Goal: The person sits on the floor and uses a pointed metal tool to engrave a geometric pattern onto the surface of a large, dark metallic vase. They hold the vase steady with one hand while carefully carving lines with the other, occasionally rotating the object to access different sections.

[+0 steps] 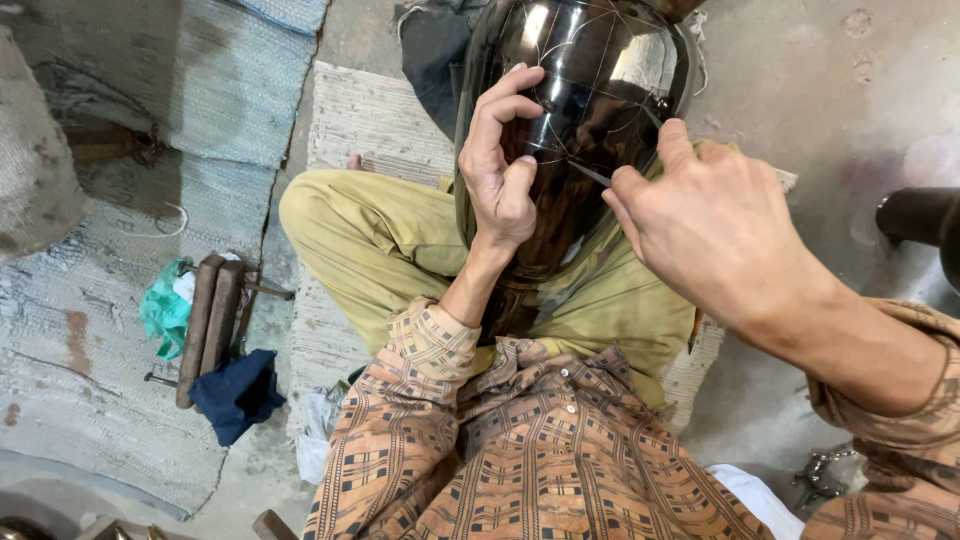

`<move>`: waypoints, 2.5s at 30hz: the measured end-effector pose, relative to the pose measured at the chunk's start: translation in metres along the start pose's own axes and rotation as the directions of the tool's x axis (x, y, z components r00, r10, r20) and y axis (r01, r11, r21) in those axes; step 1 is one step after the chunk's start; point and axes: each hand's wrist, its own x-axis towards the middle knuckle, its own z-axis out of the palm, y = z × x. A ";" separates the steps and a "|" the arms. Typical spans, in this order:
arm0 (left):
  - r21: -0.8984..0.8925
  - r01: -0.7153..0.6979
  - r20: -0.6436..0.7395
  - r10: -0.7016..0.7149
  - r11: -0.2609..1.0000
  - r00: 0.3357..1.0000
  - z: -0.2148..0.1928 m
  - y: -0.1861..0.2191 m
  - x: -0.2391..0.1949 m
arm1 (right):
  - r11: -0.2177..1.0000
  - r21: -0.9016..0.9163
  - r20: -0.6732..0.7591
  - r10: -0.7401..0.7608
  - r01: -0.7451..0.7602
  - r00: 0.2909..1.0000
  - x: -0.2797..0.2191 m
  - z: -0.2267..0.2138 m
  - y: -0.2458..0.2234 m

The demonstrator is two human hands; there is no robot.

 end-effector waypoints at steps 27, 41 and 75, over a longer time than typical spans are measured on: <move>0.696 -0.381 0.519 -0.059 0.609 0.853 0.012 0.037 0.015 | 0.944 -0.205 -0.088 -0.279 0.257 0.956 -0.026 0.034 0.079; 0.770 -0.347 0.528 -0.229 0.535 0.818 0.021 0.053 0.022 | 0.970 -0.061 -0.145 -0.240 0.234 0.960 -0.026 0.032 0.088; 0.746 -0.343 0.490 -0.122 0.570 0.863 0.010 0.026 0.006 | 0.976 0.158 -0.185 -0.118 0.148 0.976 -0.028 0.027 0.080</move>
